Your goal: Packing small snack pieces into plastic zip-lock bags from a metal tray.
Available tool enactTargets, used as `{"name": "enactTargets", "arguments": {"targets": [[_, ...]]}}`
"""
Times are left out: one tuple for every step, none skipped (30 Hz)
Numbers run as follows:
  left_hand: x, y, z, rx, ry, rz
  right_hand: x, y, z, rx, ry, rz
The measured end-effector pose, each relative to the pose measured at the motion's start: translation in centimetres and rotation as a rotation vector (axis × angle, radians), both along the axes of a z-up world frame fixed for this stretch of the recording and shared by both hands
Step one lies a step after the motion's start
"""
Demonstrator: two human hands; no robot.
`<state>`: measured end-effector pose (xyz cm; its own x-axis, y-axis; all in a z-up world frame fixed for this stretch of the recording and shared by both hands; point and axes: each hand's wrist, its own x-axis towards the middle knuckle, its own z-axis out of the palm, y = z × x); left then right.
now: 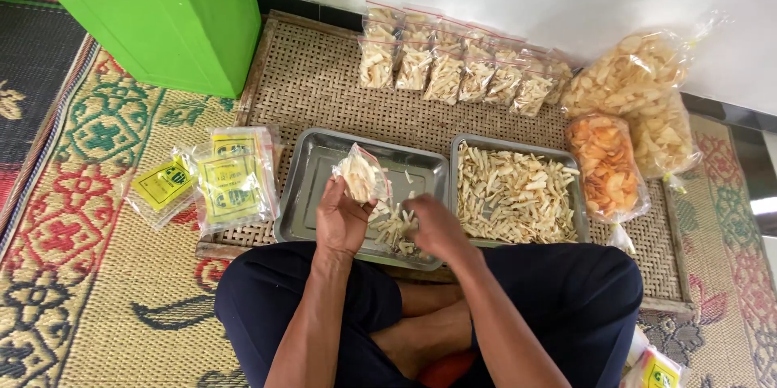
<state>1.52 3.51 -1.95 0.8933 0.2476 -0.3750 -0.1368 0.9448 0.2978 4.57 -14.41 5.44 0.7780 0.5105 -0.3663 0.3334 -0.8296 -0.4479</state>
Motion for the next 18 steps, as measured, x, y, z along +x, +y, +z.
{"name": "enactTargets", "arguments": {"targets": [[0.0, -0.1, -0.8, 0.001, 0.004, 0.002, -0.4, 0.4, -0.1, 0.001, 0.004, 0.002], [0.1, -0.2, -1.5, -0.006, -0.001, 0.015, -0.7, 0.8, -0.1, -0.071, -0.008, 0.069], [0.2, -0.3, -2.3, -0.014, -0.006, 0.027, -1.0, 1.1, -0.2, -0.142, -0.02, 0.136], [0.0, -0.2, -0.8, -0.012, -0.004, 0.028, -0.9, 0.6, -1.9, -0.14, -0.018, 0.138], [-0.2, -0.2, 0.6, 0.011, 0.007, 0.014, -0.8, 0.1, -3.7, -0.121, -0.071, 0.164], [-0.4, -0.3, 2.0, 0.032, 0.019, 0.0, -0.7, -0.4, -5.4, -0.102, -0.123, 0.19], [-0.1, -0.2, 0.6, 0.032, 0.022, 0.0, -0.5, -0.4, -6.2, -0.102, -0.121, 0.19], [0.1, -0.2, -0.8, 0.037, 0.03, -0.002, -0.4, -0.6, -6.9, -0.076, -0.163, 0.17], [0.3, -0.3, -2.3, 0.043, 0.038, -0.005, -0.2, -0.7, -7.7, -0.05, -0.205, 0.151], [0.2, -0.4, -0.8, 0.041, 0.039, -0.007, -0.2, -1.0, -8.4, -0.052, -0.204, 0.149], [0.1, -0.6, 0.6, 0.034, 0.04, -0.007, -0.2, -1.3, -9.1, -0.037, -0.222, 0.15], [-0.1, -0.6, 2.1, 0.028, 0.041, -0.004, -0.1, -1.4, -9.8, -0.021, -0.24, 0.154], [0.0, -0.5, 1.8, 0.027, 0.043, -0.002, -0.1, -1.5, -9.7, -0.021, -0.238, 0.156], [0.0, -0.5, 1.4, 0.027, 0.042, 0.003, -0.1, -1.5, -9.7, 0.008, -0.229, 0.155], [0.0, -0.5, 1.1, 0.026, 0.042, 0.008, -0.2, -1.6, -9.7, 0.038, -0.219, 0.153], [0.0, -0.4, 0.6, 0.025, 0.046, 0.011, 0.0, -2.0, -10.9, 0.038, -0.215, 0.156], [0.0, -0.4, 0.2, 0.028, 0.052, 0.017, 0.2, -2.5, -12.1, 0.07, -0.188, 0.119], [0.2, -0.4, -0.2, 0.032, 0.056, 0.019, 0.4, -3.0, -13.2, 0.103, -0.162, 0.079]]}}
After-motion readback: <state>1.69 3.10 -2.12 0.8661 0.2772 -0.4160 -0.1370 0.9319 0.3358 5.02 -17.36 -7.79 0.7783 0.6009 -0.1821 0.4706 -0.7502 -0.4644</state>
